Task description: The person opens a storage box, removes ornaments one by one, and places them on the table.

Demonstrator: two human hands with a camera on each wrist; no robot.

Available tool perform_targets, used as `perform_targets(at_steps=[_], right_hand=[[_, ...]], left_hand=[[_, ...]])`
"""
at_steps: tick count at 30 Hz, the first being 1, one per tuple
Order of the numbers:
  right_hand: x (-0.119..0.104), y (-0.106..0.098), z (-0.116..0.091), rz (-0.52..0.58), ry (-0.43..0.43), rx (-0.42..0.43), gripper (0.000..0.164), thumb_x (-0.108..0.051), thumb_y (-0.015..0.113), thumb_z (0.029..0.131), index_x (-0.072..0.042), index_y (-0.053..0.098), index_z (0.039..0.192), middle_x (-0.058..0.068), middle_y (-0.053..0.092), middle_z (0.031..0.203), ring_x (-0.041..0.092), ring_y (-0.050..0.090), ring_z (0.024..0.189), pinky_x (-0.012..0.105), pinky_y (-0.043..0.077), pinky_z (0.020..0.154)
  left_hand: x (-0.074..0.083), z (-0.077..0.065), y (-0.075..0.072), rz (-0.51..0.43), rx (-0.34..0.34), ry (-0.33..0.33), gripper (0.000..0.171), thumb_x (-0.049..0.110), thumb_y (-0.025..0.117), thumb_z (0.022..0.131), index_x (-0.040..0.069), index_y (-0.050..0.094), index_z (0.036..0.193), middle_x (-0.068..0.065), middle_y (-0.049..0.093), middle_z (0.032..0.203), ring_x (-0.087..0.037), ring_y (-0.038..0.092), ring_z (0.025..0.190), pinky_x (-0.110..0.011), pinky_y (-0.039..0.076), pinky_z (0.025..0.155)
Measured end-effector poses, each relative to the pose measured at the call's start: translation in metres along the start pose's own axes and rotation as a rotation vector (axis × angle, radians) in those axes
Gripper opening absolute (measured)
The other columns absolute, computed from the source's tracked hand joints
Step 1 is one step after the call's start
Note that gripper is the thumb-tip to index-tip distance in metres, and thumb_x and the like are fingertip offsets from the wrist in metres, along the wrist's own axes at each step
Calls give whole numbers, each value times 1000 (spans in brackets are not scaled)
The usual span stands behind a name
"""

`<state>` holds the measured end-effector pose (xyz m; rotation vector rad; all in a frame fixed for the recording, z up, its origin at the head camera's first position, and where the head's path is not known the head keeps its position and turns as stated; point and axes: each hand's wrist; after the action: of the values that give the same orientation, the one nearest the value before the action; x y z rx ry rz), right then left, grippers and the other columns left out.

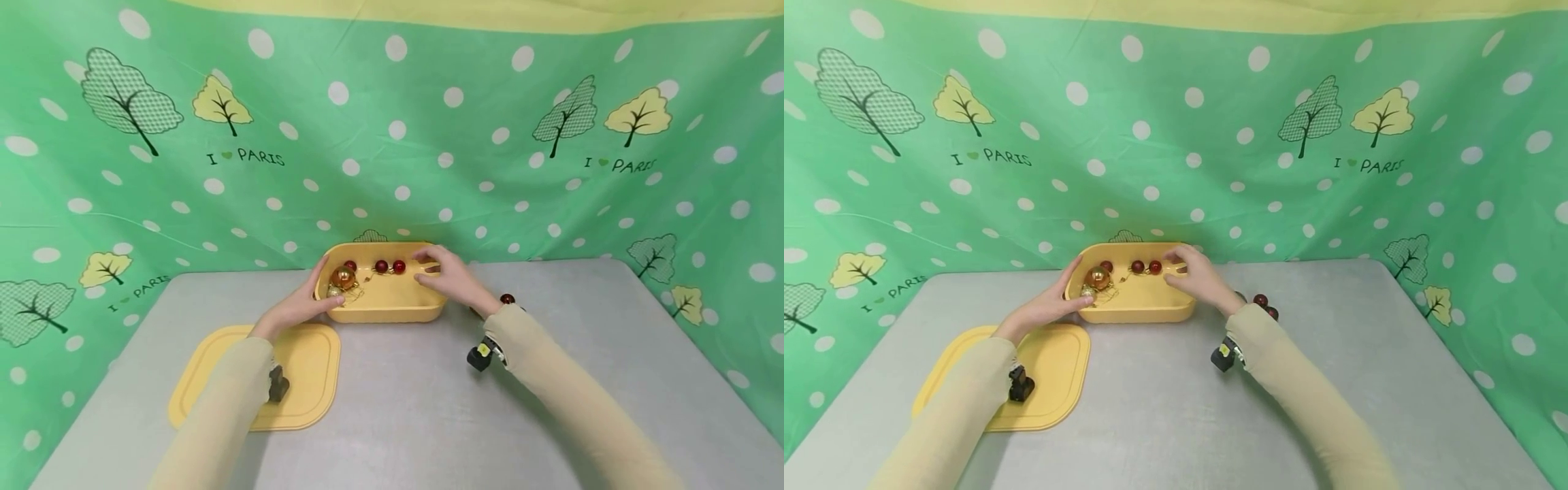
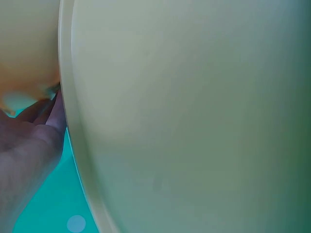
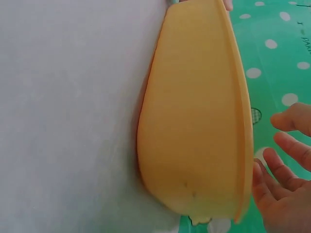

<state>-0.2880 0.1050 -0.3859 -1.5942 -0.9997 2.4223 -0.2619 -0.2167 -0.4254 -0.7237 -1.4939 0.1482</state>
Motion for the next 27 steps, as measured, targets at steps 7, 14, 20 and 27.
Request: perform_targets(at_steps=[7, 14, 20, 27], right_hand=[[0, 15, 18, 12, -14, -37, 38, 3, 65, 85, 12, 56, 121, 28, 55, 121, 41, 53, 115, 48, 43, 98], [2, 23, 33, 35, 56, -35, 38, 2, 65, 87, 11, 56, 122, 25, 57, 122, 39, 53, 115, 46, 43, 99], [11, 30, 42, 52, 154, -7, 38, -5, 65, 90, 7, 56, 125, 22, 58, 125, 33, 53, 118, 40, 42, 101], [17, 33, 45, -42, 173, -46, 45, -6, 66, 88, 9, 53, 129, 23, 55, 130, 34, 46, 125, 40, 32, 108]], left_hand=[[0, -1, 0, -5, -2, -10, 103, 36, 67, 91, 25, -13, 155, -20, -10, 158, -49, 5, 140, -62, 9, 110], [3, -1, -2, -21, 4, -23, 103, 35, 68, 91, 28, -12, 155, -21, -9, 158, -48, 5, 140, -62, 8, 110], [0, 1, -1, -26, -8, -17, 103, 31, 68, 91, 27, -13, 155, -20, -11, 158, -49, 4, 140, -64, 8, 109], [-1, 1, 0, -78, -13, -18, 103, 28, 70, 90, 31, -12, 154, -17, -12, 159, -46, 5, 141, -60, 7, 111]])
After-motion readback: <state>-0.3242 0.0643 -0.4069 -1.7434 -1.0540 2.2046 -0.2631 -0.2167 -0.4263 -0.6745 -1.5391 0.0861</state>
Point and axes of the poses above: each hand's wrist, its own z-axis towards the middle knuckle, its own y-axis out of the palm, x = y × z
